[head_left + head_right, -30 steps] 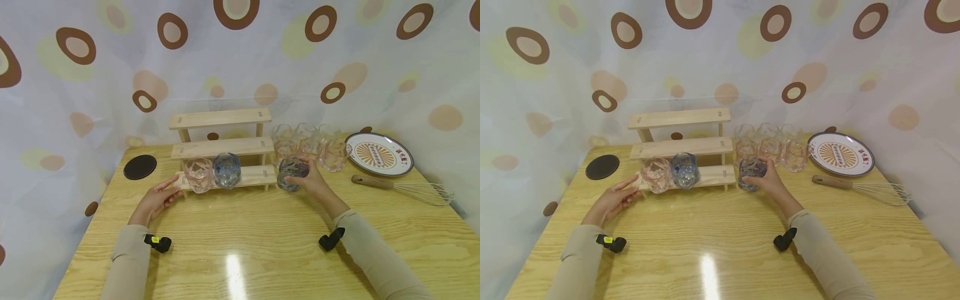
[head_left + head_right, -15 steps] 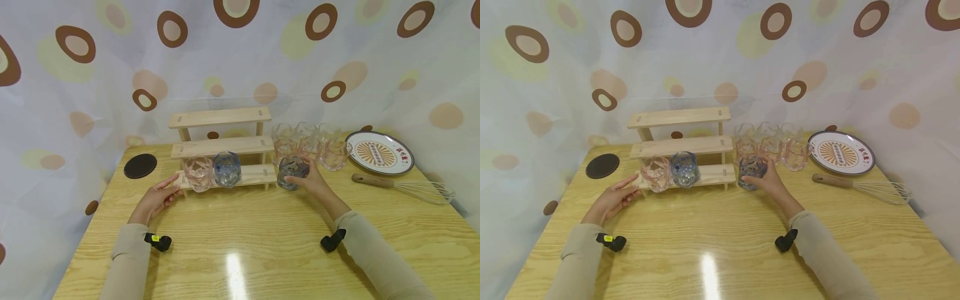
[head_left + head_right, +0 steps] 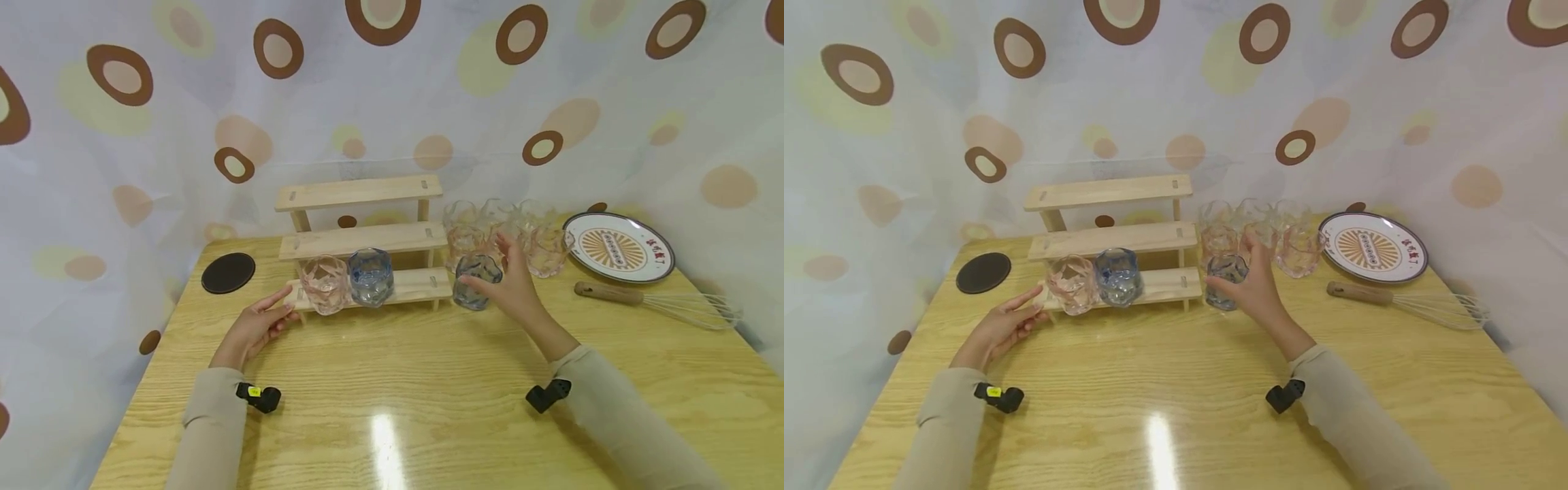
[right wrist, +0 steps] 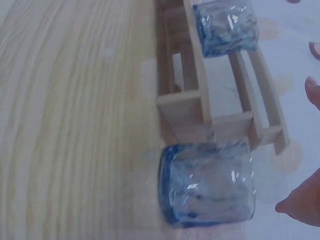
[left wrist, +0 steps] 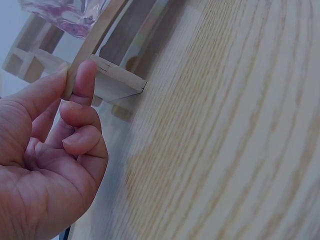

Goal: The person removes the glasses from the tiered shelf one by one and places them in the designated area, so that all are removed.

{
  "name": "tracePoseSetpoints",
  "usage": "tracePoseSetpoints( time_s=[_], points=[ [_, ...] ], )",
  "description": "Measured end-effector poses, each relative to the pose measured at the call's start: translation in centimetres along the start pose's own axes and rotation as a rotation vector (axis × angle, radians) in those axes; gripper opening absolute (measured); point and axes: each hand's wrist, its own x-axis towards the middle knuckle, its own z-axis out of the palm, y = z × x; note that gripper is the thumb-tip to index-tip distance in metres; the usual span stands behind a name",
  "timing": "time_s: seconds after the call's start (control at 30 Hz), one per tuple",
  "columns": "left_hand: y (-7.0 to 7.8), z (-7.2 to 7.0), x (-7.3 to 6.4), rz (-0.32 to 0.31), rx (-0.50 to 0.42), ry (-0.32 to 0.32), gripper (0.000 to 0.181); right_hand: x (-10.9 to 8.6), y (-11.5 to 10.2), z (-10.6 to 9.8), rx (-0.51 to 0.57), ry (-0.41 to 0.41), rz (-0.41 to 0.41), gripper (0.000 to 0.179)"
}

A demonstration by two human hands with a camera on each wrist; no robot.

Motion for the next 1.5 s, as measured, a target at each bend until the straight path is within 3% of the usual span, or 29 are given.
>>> tracePoseSetpoints(
  time_s=[0.37,0.67,0.83,1.0,1.5],
  points=[
    [0.0,0.0,0.0,-0.002,0.019,-0.001,0.057,0.6,-2.1,3.0,0.066,-0.119,-0.049,0.095],
    [0.1,0.0,-0.1,-0.007,-0.007,-0.015,0.059,1.6,-2.8,7.1,0.124,-0.336,0.031,0.100],
    [0.1,0.1,-0.2,-0.004,0.003,-0.020,0.059,2.2,-2.7,9.2,0.151,-0.417,0.071,0.102],
    [0.0,0.2,-0.3,-0.005,0.003,-0.022,0.059,2.5,-2.9,10.6,0.150,-0.448,0.082,0.103],
    [0.1,0.2,-0.3,0.009,0.023,-0.021,0.059,3.2,-3.0,12.5,0.137,-0.422,0.060,0.097]
  ],
)
